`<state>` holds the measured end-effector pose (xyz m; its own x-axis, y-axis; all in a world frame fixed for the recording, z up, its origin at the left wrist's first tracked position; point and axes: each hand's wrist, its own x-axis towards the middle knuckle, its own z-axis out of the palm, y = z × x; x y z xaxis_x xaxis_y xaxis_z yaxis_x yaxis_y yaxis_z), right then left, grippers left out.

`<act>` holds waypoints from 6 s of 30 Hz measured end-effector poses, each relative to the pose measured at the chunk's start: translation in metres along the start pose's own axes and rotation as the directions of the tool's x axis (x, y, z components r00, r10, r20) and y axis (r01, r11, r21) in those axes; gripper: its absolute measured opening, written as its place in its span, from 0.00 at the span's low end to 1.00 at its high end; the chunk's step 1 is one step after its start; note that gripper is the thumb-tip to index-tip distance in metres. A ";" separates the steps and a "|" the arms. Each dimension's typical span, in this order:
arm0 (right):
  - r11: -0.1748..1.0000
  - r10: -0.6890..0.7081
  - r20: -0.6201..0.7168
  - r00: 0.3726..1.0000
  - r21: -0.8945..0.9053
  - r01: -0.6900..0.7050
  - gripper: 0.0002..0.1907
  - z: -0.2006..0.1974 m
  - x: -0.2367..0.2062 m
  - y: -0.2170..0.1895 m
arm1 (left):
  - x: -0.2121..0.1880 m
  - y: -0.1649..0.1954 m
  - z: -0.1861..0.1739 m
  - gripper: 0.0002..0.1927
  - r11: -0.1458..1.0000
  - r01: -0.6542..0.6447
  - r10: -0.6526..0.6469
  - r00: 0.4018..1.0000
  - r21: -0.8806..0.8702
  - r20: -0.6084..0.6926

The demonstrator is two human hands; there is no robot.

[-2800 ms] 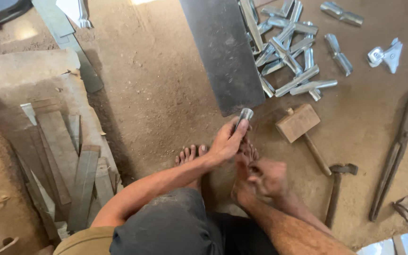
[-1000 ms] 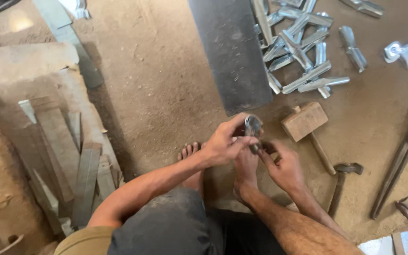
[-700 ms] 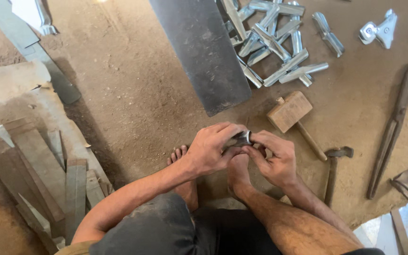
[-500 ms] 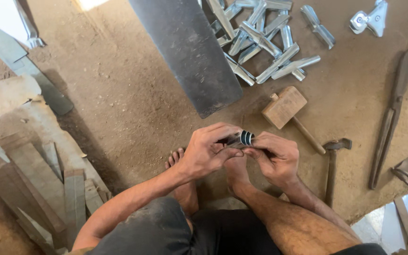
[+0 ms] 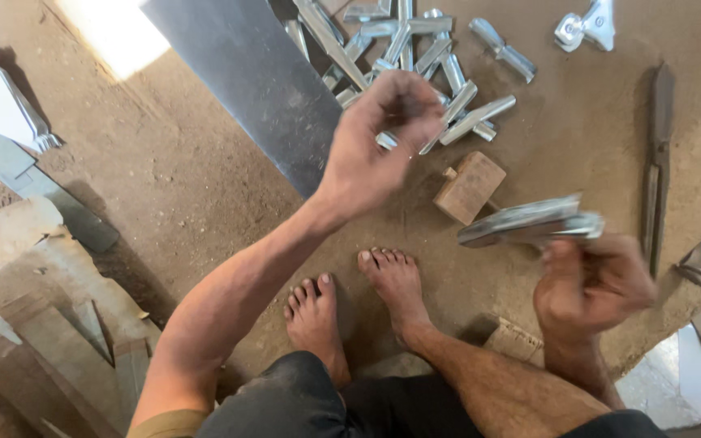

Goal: The person sits on the ground and folds small metal sleeve pieces by hand, stacking them aside. They then place triangular metal brackets on a steel plate and hammer rivets flat with a wooden mallet, setting completed brackets aside.

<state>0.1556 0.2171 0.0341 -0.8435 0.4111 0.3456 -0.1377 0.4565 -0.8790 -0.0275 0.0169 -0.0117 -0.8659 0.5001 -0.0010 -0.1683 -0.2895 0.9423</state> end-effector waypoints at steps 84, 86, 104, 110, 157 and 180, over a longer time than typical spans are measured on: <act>0.849 0.120 0.284 0.951 -0.527 0.051 0.15 -0.061 0.230 0.211 | -0.027 0.021 0.045 0.44 0.369 -0.028 0.032 0.999 0.929 0.017; 0.725 0.062 0.422 0.904 -0.642 0.251 0.21 -0.077 0.279 0.239 | -0.068 0.001 0.045 0.40 0.401 0.289 -0.275 0.943 0.870 -0.186; 0.382 0.286 0.714 0.639 -0.697 0.607 0.30 -0.085 0.330 0.273 | -0.272 -0.040 0.060 0.25 0.620 0.694 -0.724 0.685 0.366 -0.073; 0.443 0.205 0.786 0.584 -0.606 0.660 0.35 -0.072 0.323 0.270 | -0.239 -0.033 0.051 0.29 0.414 0.797 -0.822 0.535 0.440 -0.195; 0.275 0.308 0.884 0.353 -0.437 0.856 0.36 -0.098 0.350 0.315 | -0.181 -0.043 0.054 0.26 0.338 0.785 -0.813 0.521 0.519 -0.259; 0.542 0.197 0.782 0.592 -0.590 0.599 0.31 -0.118 0.322 0.309 | -0.174 -0.043 0.063 0.25 0.350 0.775 -0.789 0.547 0.527 -0.280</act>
<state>-0.0974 0.5839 -0.0869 -0.9322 -0.2835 -0.2252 -0.2734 0.9589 -0.0754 0.1599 -0.0065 -0.0314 -0.4721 0.2738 -0.8379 -0.4814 0.7162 0.5052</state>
